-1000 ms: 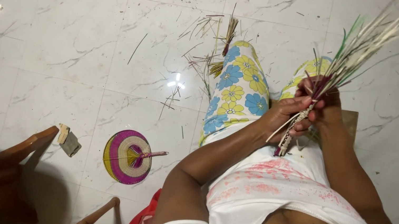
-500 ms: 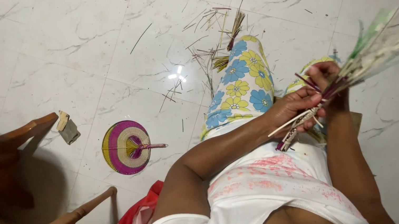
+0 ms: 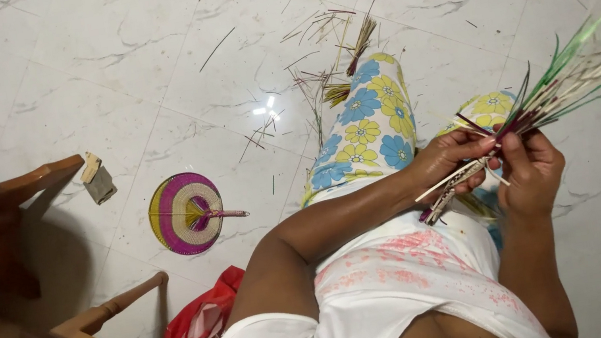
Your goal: The person sits on the floor and weaves thin, colored straw-like strips by hand. They repeatedly wrap a thin strip around a bundle, pull it tight, and adjust the bundle to continue the pattern.
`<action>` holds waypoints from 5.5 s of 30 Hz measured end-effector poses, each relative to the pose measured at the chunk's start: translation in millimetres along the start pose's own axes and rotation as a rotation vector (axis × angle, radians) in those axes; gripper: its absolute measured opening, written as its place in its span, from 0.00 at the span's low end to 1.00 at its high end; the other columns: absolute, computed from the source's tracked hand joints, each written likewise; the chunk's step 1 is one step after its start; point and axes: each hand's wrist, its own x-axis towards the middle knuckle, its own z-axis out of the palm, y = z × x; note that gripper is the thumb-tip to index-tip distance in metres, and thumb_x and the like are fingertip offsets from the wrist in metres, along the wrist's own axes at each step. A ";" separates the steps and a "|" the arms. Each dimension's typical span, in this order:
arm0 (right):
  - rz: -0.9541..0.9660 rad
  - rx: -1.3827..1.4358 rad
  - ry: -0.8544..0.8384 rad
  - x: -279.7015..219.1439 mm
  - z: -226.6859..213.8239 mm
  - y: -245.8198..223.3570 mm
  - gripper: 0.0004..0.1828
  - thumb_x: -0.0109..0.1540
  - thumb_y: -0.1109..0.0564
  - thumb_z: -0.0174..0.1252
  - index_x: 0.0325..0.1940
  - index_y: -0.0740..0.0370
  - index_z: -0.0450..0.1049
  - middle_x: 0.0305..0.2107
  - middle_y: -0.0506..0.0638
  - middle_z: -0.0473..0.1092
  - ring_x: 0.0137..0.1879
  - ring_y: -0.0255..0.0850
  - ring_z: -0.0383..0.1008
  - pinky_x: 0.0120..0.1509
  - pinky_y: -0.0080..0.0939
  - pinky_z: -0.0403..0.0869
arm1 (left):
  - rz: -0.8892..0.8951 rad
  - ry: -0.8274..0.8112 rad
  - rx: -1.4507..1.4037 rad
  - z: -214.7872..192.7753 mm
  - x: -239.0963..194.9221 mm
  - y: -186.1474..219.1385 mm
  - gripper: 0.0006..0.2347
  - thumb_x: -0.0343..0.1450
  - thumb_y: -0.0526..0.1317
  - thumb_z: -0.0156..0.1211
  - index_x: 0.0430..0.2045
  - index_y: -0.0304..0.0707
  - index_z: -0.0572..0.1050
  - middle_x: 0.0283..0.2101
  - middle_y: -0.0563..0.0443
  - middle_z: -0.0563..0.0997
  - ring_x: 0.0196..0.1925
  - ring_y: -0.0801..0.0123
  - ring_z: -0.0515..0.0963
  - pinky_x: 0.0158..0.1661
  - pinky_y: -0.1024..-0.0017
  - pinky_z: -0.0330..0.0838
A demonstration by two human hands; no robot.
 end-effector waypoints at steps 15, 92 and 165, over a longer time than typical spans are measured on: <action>0.028 -0.086 -0.198 35.4 -26.5 -39.8 0.07 0.79 0.60 0.54 0.46 0.59 0.72 0.28 0.45 0.65 0.28 0.32 0.65 0.31 0.33 0.69 | -0.050 0.028 0.092 -1.4 3.9 -5.3 0.10 0.70 0.38 0.66 0.37 0.33 0.73 0.28 0.38 0.80 0.13 0.72 0.70 0.09 0.78 0.59; -0.131 0.138 -0.086 -34.1 33.7 6.2 0.14 0.65 0.64 0.63 0.50 0.64 0.66 0.41 0.52 0.73 0.47 0.34 0.74 0.56 0.35 0.72 | 0.672 0.177 0.441 -2.3 -13.1 2.6 0.07 0.69 0.36 0.73 0.33 0.31 0.83 0.35 0.46 0.76 0.41 0.74 0.77 0.40 0.76 0.74; -0.308 0.321 0.018 -49.4 14.4 -8.8 0.10 0.67 0.63 0.63 0.40 0.62 0.66 0.25 0.59 0.68 0.27 0.40 0.64 0.29 0.35 0.68 | 0.643 0.214 0.440 4.1 1.4 -43.3 0.09 0.75 0.38 0.64 0.45 0.33 0.74 0.28 0.58 0.74 0.28 0.89 0.77 0.28 0.90 0.70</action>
